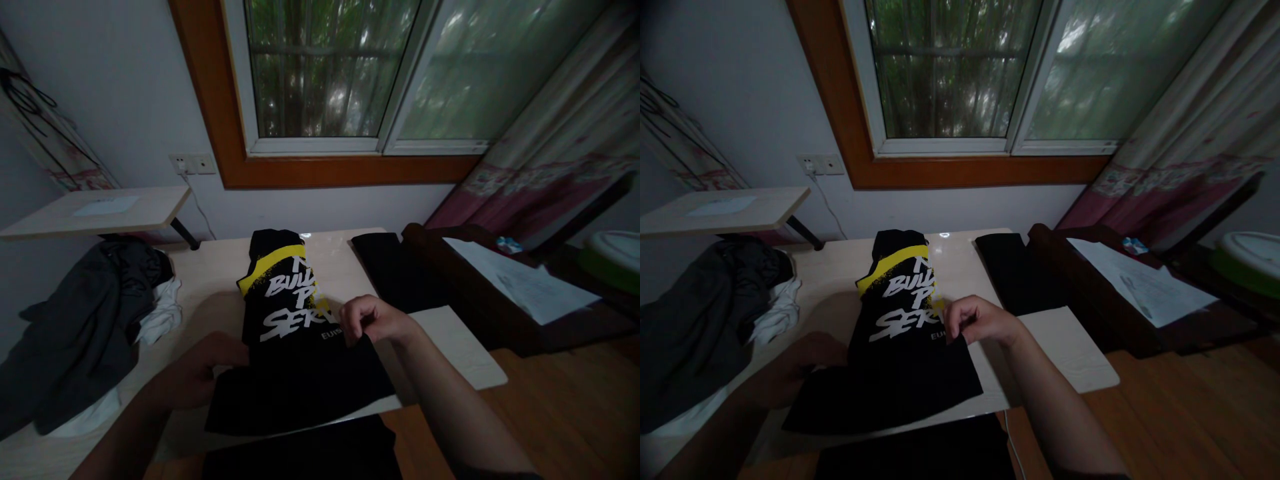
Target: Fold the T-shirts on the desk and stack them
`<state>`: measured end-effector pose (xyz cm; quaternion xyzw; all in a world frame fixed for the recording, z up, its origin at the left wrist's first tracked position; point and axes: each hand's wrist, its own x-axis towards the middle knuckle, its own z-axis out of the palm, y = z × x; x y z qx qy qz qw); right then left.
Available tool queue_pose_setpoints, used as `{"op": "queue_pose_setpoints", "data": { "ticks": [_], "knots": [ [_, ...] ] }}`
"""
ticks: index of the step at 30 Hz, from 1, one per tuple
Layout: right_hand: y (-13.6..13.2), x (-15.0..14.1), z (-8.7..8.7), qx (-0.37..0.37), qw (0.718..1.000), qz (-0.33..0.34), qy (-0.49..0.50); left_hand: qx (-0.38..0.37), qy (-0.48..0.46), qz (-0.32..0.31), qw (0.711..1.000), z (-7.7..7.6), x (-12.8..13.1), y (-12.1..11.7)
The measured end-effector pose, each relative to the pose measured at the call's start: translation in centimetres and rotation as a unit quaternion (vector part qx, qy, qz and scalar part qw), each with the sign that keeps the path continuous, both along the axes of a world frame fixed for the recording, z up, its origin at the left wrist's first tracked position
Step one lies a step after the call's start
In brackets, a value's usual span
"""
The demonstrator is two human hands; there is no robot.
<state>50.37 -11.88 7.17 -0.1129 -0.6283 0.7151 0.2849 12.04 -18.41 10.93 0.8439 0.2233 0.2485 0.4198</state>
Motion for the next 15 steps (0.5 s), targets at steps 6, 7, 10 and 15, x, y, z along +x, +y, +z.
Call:
{"op": "queue_pose_setpoints", "data": {
  "ticks": [6,7,10,15],
  "knots": [
    [0.2,-2.4,0.3,-0.085,0.987,-0.137,0.015,-0.094,-0.041,0.2,0.974,-1.2,0.0,1.0],
    [0.6,-3.0,0.1,-0.104,0.975,-0.196,0.009,-0.118,-0.054,0.279,0.952,-1.7,0.0,1.7],
    [2.3,-4.8,-1.2,-0.128,0.925,-0.358,0.005,-0.232,-0.09,0.423,0.871,-3.5,0.5,4.5],
    [4.4,-6.0,-4.7,-0.217,0.89,-0.401,-0.003,-0.316,-0.144,0.456,0.819,-7.5,0.8,8.2]
  ]
}}
